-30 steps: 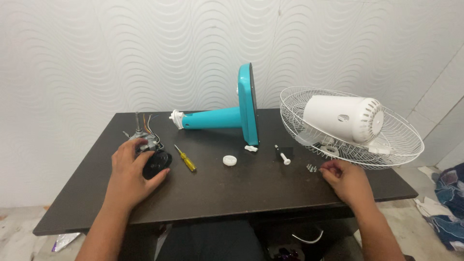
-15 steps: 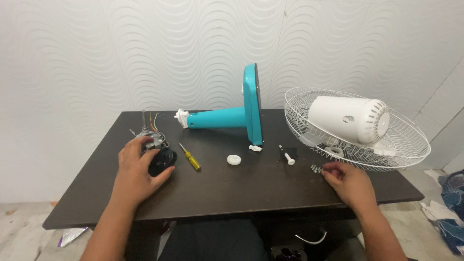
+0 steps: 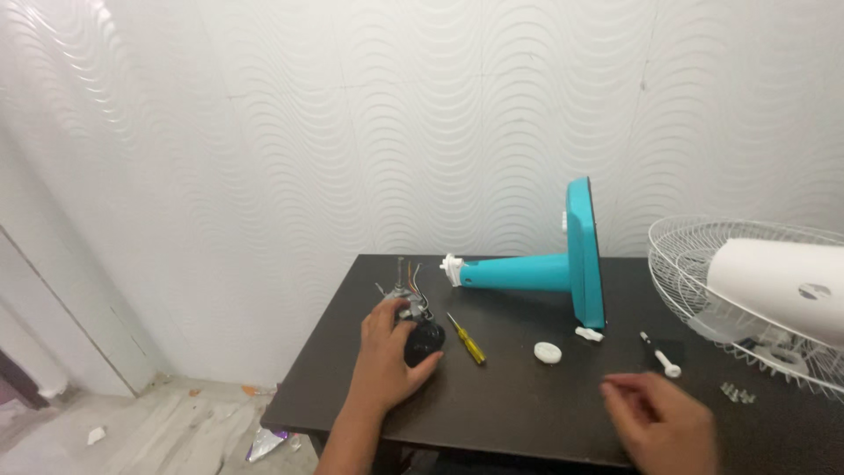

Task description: The person uses a screwdriver to remove screws from a fan motor housing, detaches a black plastic cover, and continues to unscrew and adjust internal components. The fan base and cage are visible on the table.

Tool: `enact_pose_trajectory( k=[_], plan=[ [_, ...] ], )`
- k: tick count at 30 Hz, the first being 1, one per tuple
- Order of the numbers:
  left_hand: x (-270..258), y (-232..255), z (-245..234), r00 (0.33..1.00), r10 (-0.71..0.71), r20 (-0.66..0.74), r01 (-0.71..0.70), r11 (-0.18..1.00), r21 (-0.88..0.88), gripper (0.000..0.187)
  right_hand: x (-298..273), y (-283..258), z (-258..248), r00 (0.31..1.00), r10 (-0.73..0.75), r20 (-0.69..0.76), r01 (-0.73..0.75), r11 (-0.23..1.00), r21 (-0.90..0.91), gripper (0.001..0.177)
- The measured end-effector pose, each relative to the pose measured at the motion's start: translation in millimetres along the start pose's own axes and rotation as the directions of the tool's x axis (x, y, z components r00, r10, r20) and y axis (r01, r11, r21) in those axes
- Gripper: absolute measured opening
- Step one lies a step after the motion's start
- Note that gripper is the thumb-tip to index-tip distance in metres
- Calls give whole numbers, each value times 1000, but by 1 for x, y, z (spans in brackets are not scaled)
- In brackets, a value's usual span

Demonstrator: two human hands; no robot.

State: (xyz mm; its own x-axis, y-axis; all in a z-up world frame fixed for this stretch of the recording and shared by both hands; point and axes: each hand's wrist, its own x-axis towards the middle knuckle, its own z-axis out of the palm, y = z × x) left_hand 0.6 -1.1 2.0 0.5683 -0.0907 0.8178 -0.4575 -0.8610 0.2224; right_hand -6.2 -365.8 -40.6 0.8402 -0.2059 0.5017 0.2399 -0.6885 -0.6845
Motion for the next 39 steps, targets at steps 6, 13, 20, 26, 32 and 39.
enact_pose_trajectory(
  k=[6, 13, 20, 26, 32, 39],
  plan=[
    [-1, 0, 3, 999, -15, -46, 12, 998, -55, 52, 35, -132, 63, 793, -516, 324, 419, 848, 326, 43],
    [0, -3, 2, 999, -17, -28, 15, 999, -46, 55, 31, -174, 112, 636, -648, 420, 530, 762, 373, 94],
    [-2, 0, 1, 998, 3, -64, -7, 997, -74, 54, 31, -152, 124, 676, -675, 294, 542, 727, 423, 68],
    [-4, -2, 0, 994, -80, -78, 70, 989, -128, 26, 37, -145, 131, 795, -516, 320, 374, 831, 411, 60],
    [-4, -9, 0, 990, -114, -86, 102, 986, -133, 26, 50, -128, 148, 863, -425, 272, 210, 793, 572, 53],
    [-1, -10, -2, 986, -102, -128, 85, 988, -132, 18, 63, -116, 161, 800, -464, 380, -66, 562, 825, 58]
  ],
)
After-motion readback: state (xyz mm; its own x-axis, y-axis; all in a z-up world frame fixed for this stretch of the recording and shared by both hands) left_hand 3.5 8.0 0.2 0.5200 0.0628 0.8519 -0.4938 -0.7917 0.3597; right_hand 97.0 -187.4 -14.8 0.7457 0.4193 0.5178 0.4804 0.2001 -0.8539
